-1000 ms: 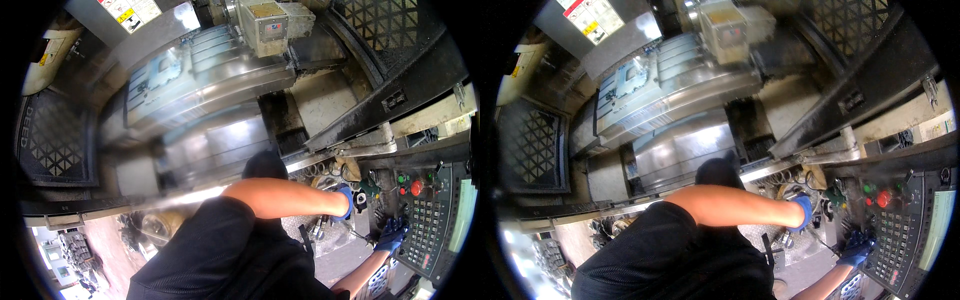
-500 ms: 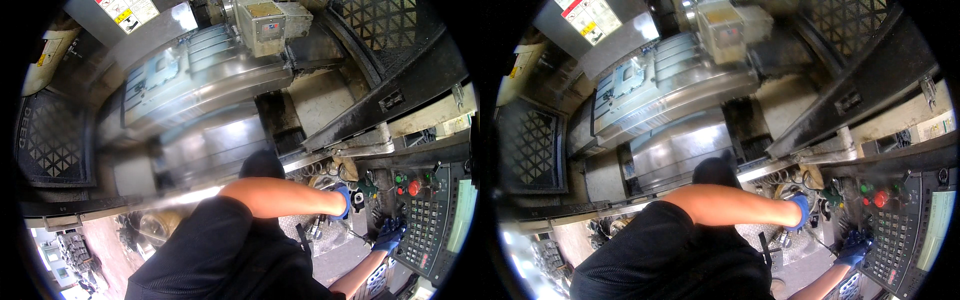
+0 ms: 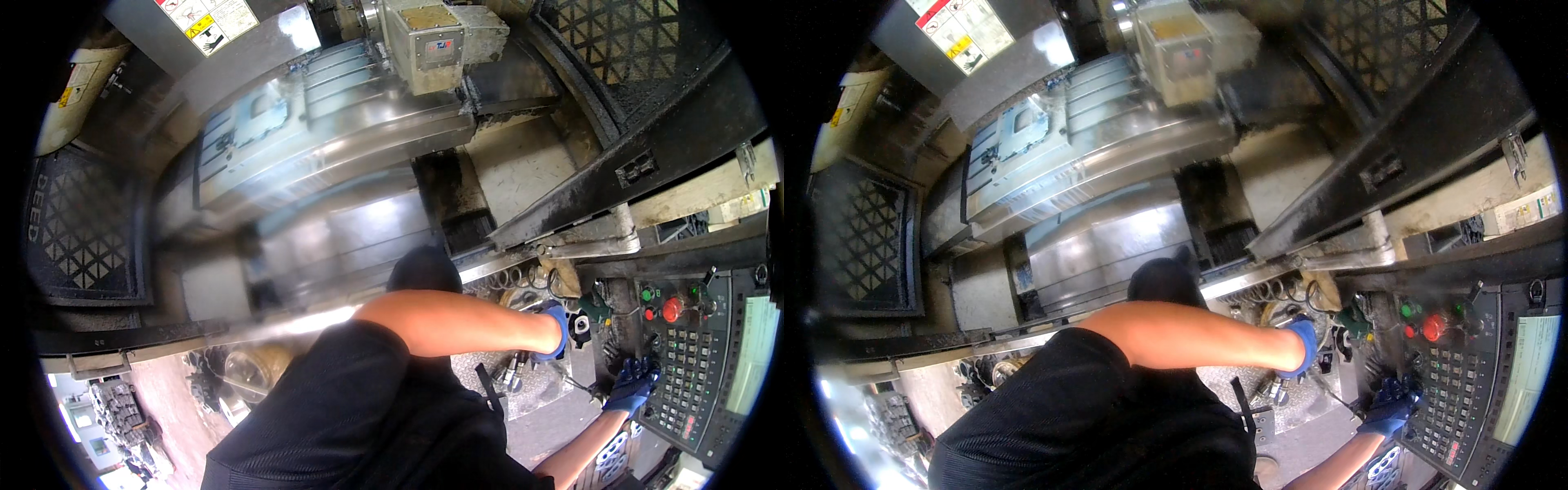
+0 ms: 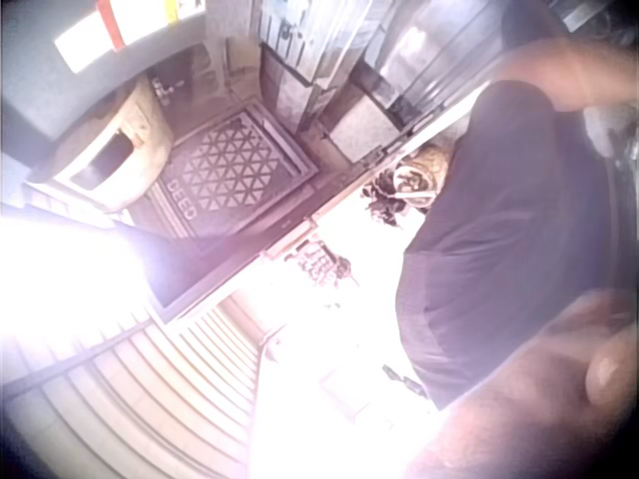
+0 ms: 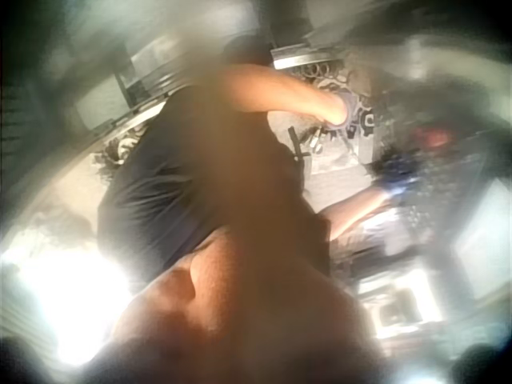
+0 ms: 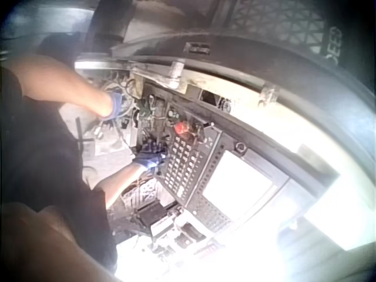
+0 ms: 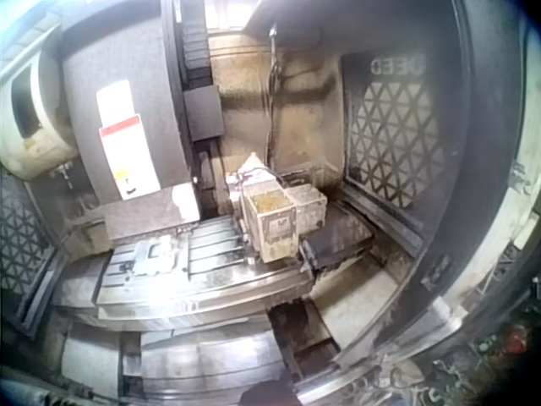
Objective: The person operates a CNC machine, interacting with the control panel to input commands and monitor the screen. They also reach into the machine's interior to adjust a metal component using a wrench and inspect the setup.
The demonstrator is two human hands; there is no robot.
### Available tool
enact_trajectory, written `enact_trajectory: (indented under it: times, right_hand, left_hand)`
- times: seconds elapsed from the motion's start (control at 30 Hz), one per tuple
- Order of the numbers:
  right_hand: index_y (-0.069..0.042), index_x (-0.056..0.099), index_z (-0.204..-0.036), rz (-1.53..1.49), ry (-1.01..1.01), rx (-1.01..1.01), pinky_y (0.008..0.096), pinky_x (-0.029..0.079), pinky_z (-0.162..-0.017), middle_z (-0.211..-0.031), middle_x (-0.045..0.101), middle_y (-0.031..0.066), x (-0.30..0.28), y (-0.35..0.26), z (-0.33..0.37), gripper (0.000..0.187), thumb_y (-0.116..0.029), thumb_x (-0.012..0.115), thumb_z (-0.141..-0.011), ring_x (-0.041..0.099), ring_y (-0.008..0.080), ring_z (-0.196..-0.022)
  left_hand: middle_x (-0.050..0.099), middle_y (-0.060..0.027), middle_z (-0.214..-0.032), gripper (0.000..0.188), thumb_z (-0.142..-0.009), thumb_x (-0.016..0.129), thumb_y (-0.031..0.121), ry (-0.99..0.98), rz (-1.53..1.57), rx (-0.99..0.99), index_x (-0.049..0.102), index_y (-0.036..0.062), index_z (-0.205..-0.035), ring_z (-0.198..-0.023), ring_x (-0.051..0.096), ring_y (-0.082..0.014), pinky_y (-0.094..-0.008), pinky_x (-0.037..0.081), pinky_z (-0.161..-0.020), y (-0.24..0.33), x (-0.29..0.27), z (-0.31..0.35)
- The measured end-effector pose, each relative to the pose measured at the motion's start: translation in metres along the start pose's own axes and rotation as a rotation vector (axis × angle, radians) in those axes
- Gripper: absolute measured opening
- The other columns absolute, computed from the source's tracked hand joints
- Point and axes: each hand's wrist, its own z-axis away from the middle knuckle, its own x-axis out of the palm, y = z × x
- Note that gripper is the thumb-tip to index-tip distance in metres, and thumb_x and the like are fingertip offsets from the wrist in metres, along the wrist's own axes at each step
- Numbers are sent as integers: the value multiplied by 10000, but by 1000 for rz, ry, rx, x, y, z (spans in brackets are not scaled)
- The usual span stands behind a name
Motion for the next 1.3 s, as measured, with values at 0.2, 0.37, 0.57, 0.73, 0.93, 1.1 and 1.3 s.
enact_trajectory:
  times: [0.2,0.37,0.57,0.73,0.93,1.1,1.3]
  right_hand:
    - [-190,522,-1455,6,-13,59,429,456,-1059,-1412,579,47,-10,0,-9,548,-535,512,-1029,570,281,-1190]
    - [-185,508,-1471,-10,7,50,426,446,-1080,-1450,558,43,-13,0,-13,553,-524,511,-1033,556,271,-1233]
    - [-180,501,-1477,5,8,35,415,446,-1084,-1460,548,43,-7,-2,-7,551,-512,508,-1038,548,261,-1243]
    - [-177,510,-1466,44,12,29,413,463,-1052,-1432,569,46,-10,-2,-8,535,-501,510,-1041,562,255,-1204]
    - [-185,505,-1468,42,3,32,412,478,-1020,-1426,572,53,-13,-1,-11,540,-512,509,-1038,570,254,-1177]
    - [-194,487,-1488,25,35,34,431,463,-1044,-1446,549,81,-12,0,-10,555,-517,498,-1037,560,275,-1223]
    - [-200,437,-1530,-77,-96,124,477,417,-1094,-1532,485,112,-5,-2,0,673,-600,500,-993,523,339,-1312]
  left_hand:
    - [516,35,-1542,625,-846,729,492,15,-18,13,614,273,-1421,-1403,482,-242,-452,368,-1157,0,3,-6]
    - [546,24,-1512,602,-835,740,486,24,2,15,645,268,-1387,-1373,510,-247,-460,391,-1129,0,5,-6]
    - [575,19,-1480,581,-829,746,481,12,30,5,665,263,-1362,-1343,535,-251,-466,414,-1099,1,7,-9]
    - [599,14,-1453,564,-825,751,476,-3,40,3,682,260,-1341,-1318,557,-254,-471,433,-1074,2,9,-12]
    - [628,8,-1421,545,-819,757,471,-53,64,-18,703,256,-1317,-1288,583,-258,-478,457,-1044,2,9,-18]
    - [671,8,-1355,519,-814,761,452,4,55,-36,719,254,-1291,-1221,625,-248,-467,497,-971,2,14,-20]
    - [724,-87,-1207,379,-876,684,337,14,61,-13,751,156,-1203,-1051,687,-280,-417,538,-815,0,1,7]
